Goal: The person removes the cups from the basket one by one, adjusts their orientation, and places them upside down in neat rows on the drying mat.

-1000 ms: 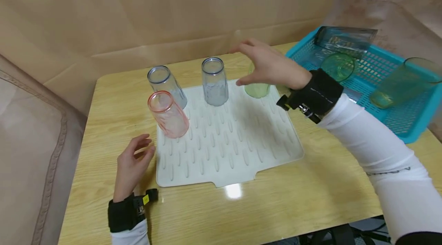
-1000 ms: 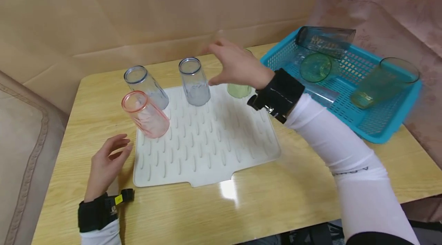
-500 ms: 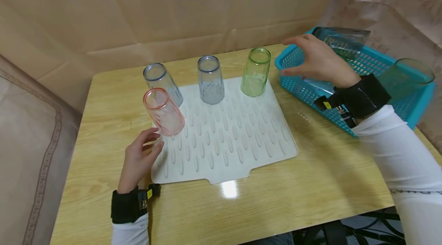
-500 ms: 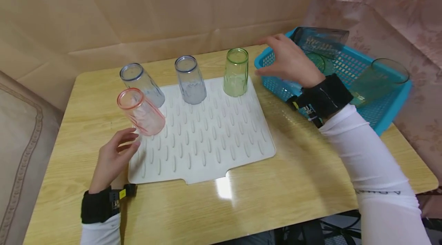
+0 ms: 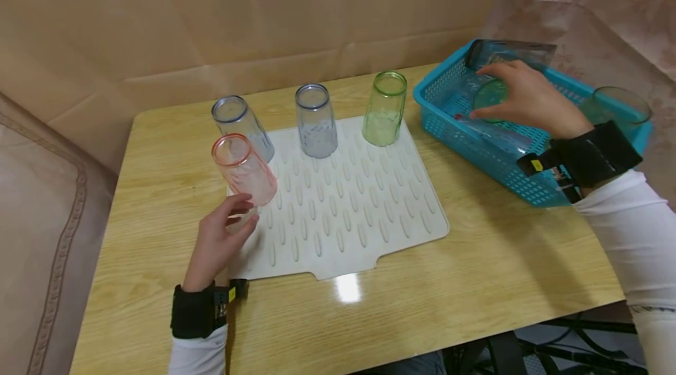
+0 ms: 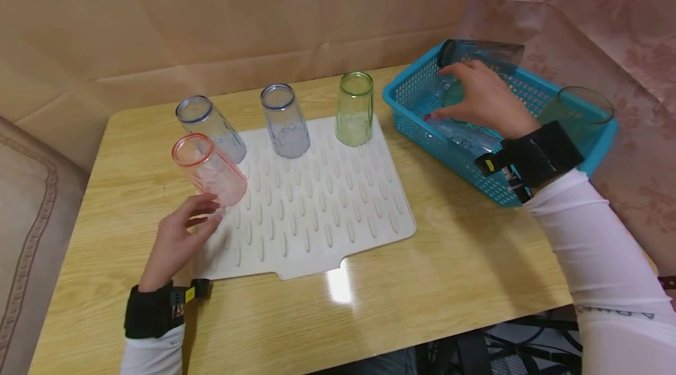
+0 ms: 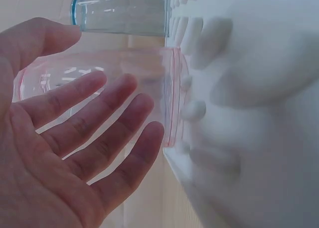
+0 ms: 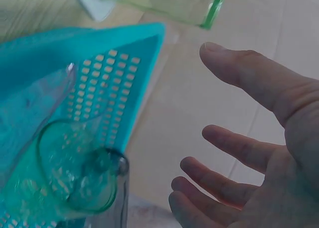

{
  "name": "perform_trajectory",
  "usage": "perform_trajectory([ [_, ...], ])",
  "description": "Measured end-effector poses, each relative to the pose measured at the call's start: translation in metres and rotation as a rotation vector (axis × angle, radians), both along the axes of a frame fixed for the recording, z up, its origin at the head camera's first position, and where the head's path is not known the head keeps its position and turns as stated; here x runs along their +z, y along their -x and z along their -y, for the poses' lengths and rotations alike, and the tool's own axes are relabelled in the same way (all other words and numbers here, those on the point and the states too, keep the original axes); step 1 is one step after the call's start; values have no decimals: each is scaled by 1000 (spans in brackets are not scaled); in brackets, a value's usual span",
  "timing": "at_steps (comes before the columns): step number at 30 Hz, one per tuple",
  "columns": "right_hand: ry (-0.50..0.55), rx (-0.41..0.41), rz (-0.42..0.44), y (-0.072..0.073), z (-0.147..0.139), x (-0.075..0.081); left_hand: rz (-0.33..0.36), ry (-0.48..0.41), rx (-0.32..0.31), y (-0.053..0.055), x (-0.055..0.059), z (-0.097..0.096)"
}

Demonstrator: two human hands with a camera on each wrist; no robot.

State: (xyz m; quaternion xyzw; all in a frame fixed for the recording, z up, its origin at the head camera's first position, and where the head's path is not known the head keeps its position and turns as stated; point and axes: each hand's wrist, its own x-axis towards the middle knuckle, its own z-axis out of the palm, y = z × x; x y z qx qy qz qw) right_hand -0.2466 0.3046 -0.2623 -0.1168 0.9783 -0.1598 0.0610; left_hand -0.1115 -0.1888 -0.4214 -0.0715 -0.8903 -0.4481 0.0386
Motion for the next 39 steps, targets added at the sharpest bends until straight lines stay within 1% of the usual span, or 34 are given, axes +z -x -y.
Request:
perform_trajectory([
  [3,3,-16,18,-3,-10,1,2,-1,-13,1,1,-3],
  [7,17,-36,15,-6,-24,1,-4,1,-34,3,1,-6],
  [14,-7,-66,-23,-3,-54,-9,31,5,-42,4,2,-10],
  [20,-5,-91,-38,-3,-75,-14,6,6,-63,4,-1,-12],
  [23,-18,-105,-34,-4,-82,-16,-2,-3,-79,5,0,-15],
  [27,-34,-148,-35,-4,-89,-20,-28,-13,-109,6,2,-19],
  [32,-15,-215,-81,-4,-103,-25,-45,-13,-134,7,3,-23],
  [37,-11,-274,-92,4,-128,-37,-44,-16,-135,7,1,-24],
  [39,-7,-308,-90,9,-141,-44,-43,-17,-132,7,1,-24],
])
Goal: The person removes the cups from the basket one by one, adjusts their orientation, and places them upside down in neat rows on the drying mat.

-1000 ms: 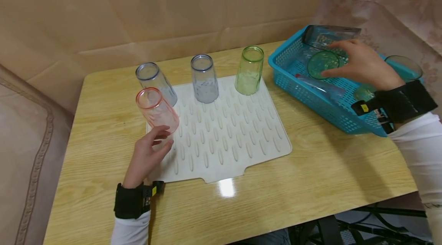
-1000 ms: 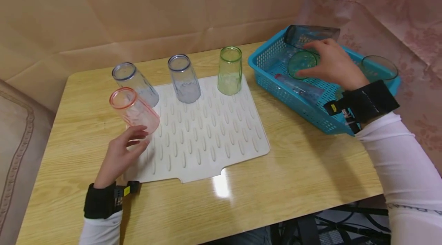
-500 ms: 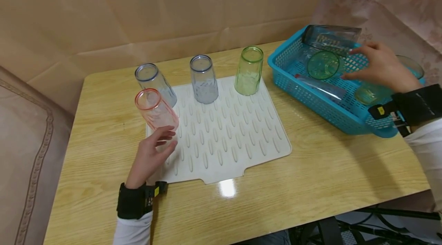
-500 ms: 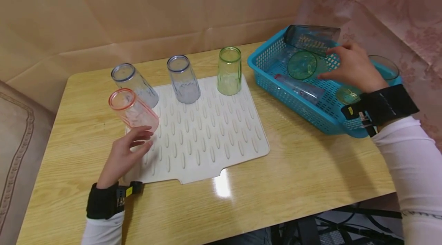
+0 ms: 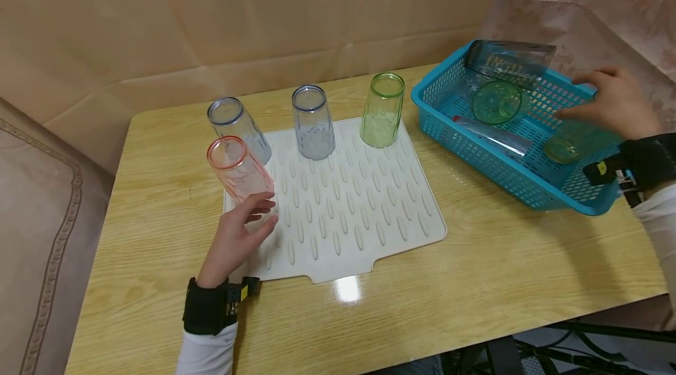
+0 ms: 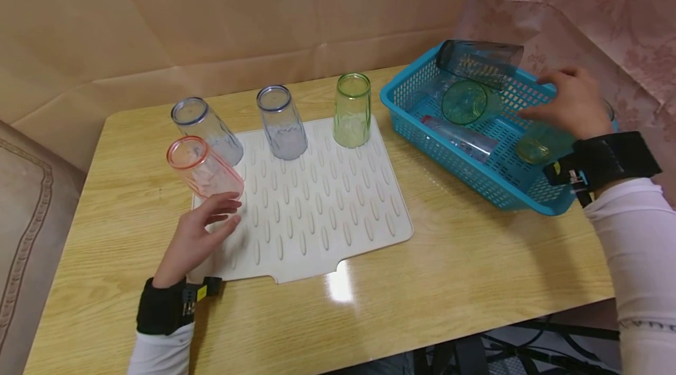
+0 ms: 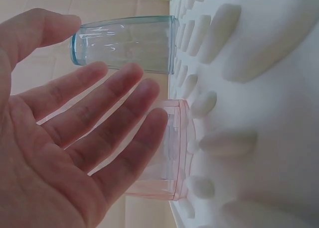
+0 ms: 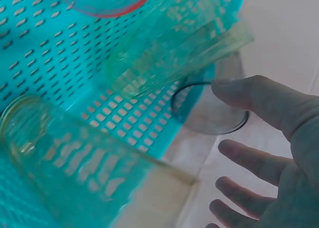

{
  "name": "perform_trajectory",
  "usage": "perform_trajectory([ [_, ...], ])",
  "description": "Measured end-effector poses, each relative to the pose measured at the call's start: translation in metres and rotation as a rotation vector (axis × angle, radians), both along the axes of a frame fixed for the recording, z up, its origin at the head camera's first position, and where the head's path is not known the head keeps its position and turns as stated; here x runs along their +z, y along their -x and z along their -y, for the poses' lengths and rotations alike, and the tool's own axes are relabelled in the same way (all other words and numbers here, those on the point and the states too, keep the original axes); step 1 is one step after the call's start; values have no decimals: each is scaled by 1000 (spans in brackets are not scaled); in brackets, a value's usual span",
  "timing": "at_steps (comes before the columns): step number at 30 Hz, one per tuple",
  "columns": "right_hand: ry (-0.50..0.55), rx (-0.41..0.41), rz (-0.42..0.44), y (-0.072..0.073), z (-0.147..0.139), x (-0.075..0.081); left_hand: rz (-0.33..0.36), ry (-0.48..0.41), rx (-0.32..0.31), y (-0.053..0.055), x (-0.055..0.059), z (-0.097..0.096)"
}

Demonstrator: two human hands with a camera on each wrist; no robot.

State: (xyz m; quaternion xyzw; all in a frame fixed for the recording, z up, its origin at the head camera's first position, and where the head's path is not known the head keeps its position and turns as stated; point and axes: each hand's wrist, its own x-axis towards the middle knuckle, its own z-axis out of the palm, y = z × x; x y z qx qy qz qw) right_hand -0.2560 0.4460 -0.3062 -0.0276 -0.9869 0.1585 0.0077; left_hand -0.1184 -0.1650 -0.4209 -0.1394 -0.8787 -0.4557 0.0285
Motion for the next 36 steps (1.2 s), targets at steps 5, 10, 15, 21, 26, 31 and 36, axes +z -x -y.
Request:
perform_trajectory([
  [5,-30,-39,17,-1,-11,-6,23,6,2,1,-2,-1],
  [10,-90,-37,57,-8,-5,2,25,14,7,1,-2,-1],
  [15,-116,-63,100,-9,-7,4,35,4,6,1,-3,0],
  [21,-120,-90,130,-4,-16,-1,50,-2,3,0,-4,0],
  [26,-77,-156,153,-5,-17,-3,39,-8,-4,1,-4,0],
  [31,-82,-188,165,-6,-16,-5,41,-10,-8,1,-4,1],
  [36,-97,-164,170,-5,-18,-6,45,-10,-5,1,-4,1],
])
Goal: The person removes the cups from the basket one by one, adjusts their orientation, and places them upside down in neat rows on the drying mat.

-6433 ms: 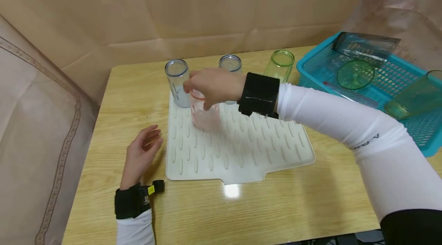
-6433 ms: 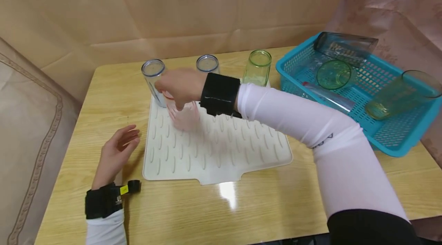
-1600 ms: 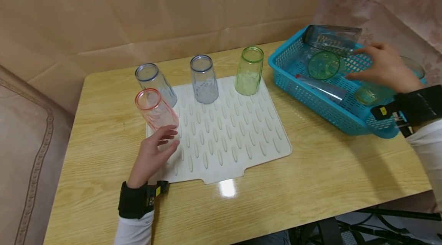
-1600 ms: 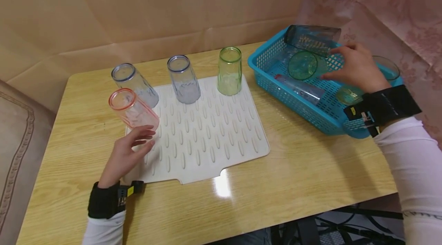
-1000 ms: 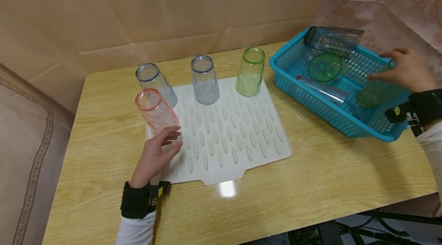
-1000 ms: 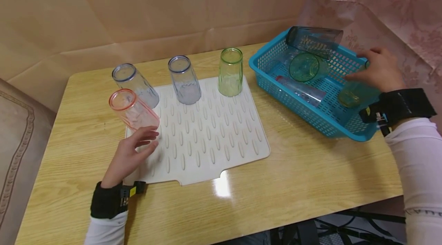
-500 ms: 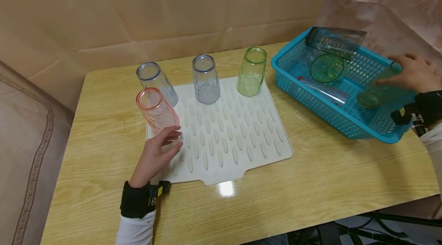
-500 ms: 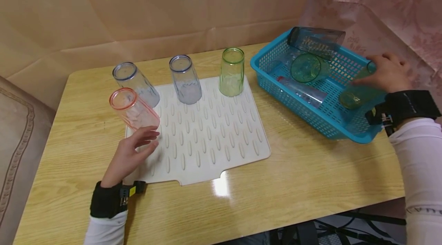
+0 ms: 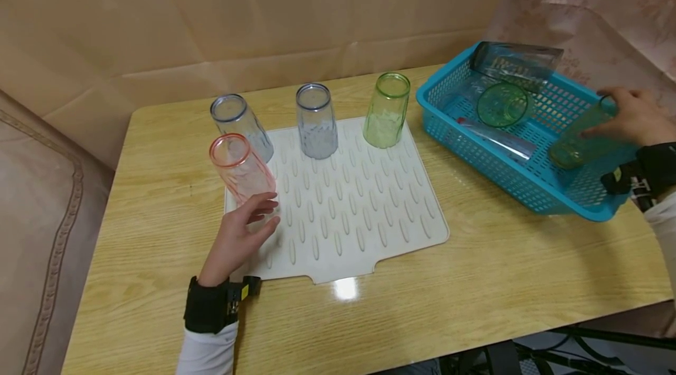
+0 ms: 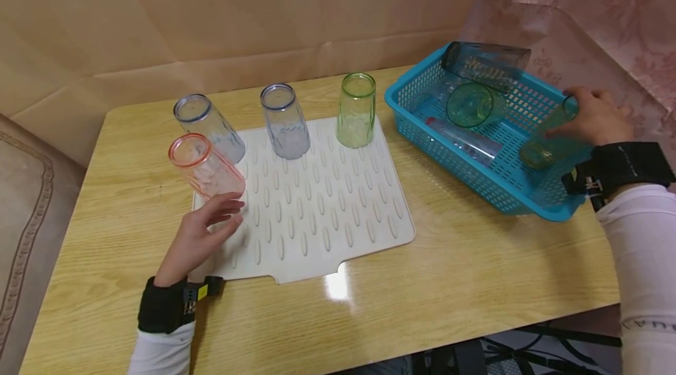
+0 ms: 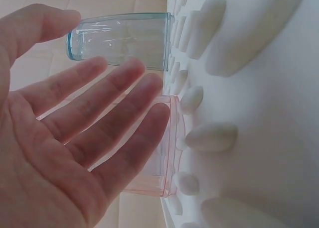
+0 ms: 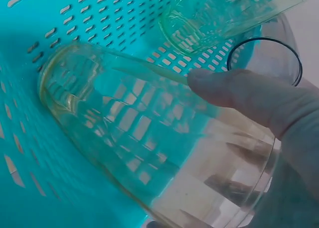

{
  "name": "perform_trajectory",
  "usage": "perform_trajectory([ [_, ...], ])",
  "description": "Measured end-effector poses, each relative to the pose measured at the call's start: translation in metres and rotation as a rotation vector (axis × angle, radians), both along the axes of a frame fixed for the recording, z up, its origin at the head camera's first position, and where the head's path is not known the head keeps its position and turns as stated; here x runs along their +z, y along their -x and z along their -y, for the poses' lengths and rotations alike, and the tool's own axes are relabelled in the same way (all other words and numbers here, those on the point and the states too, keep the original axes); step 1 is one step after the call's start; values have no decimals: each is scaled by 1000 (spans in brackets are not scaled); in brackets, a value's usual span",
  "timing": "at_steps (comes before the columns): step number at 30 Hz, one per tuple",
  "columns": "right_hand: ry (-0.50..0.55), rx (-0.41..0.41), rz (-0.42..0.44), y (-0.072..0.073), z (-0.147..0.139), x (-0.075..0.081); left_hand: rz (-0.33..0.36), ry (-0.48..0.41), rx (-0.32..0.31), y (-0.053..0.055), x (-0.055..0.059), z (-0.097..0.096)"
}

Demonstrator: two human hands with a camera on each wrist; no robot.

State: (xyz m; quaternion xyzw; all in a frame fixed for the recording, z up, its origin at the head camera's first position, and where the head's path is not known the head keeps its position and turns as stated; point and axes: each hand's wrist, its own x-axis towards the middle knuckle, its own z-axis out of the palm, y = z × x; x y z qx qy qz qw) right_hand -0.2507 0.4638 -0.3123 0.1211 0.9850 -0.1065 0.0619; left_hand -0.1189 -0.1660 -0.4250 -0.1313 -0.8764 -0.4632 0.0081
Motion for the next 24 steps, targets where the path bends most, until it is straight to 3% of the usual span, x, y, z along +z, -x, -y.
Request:
perform_trajectory([
  [7,-65,7,9,39,-82,-53,7,-6,-9,1,0,0],
  [10,-76,24,10,31,-68,-42,8,-3,-10,1,0,-1],
  [17,-63,78,17,2,-12,-1,15,2,-8,0,1,-1],
  [24,-76,99,9,0,-7,7,9,1,-12,0,1,-2],
])
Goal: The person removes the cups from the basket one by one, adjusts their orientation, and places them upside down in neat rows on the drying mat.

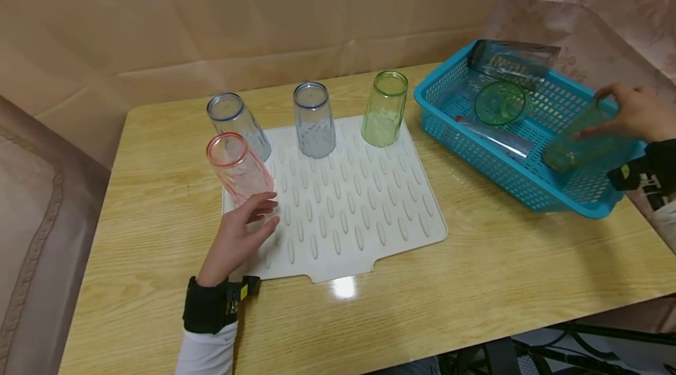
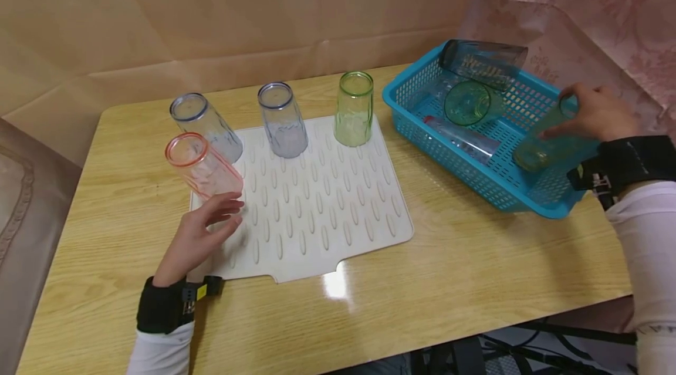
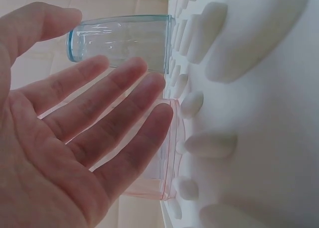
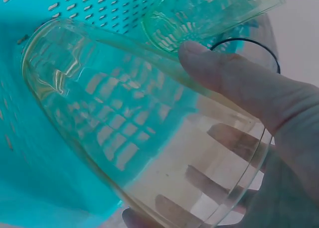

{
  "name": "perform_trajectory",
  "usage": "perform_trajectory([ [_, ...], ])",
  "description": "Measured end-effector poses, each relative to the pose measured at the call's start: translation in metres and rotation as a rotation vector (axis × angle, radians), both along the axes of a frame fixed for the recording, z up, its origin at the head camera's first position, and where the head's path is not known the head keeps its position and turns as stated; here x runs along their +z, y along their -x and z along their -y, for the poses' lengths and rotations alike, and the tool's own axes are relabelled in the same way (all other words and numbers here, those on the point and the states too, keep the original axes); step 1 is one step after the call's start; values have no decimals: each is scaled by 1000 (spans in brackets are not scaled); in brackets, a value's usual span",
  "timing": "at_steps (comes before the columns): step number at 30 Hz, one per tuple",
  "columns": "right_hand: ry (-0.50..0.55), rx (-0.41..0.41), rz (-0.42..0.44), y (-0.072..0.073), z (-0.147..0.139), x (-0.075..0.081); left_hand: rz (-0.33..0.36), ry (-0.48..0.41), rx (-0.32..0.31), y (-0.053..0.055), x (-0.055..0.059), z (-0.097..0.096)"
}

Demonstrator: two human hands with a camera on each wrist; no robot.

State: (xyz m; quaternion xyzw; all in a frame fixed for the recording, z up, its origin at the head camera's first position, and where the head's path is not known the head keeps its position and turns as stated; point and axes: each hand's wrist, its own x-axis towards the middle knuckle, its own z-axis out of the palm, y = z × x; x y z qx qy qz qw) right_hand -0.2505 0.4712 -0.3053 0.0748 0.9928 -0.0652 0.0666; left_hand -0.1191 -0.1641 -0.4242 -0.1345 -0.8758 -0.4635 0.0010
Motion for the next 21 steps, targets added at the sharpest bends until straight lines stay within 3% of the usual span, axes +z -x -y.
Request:
perform_trajectory([
  [6,6,19,-13,1,7,8,2,-3,-7,0,0,0],
  [11,-65,-10,-5,10,-5,5,4,-5,-13,1,-1,-1],
  [21,-63,58,-31,-6,35,39,13,8,-20,3,0,-4],
])
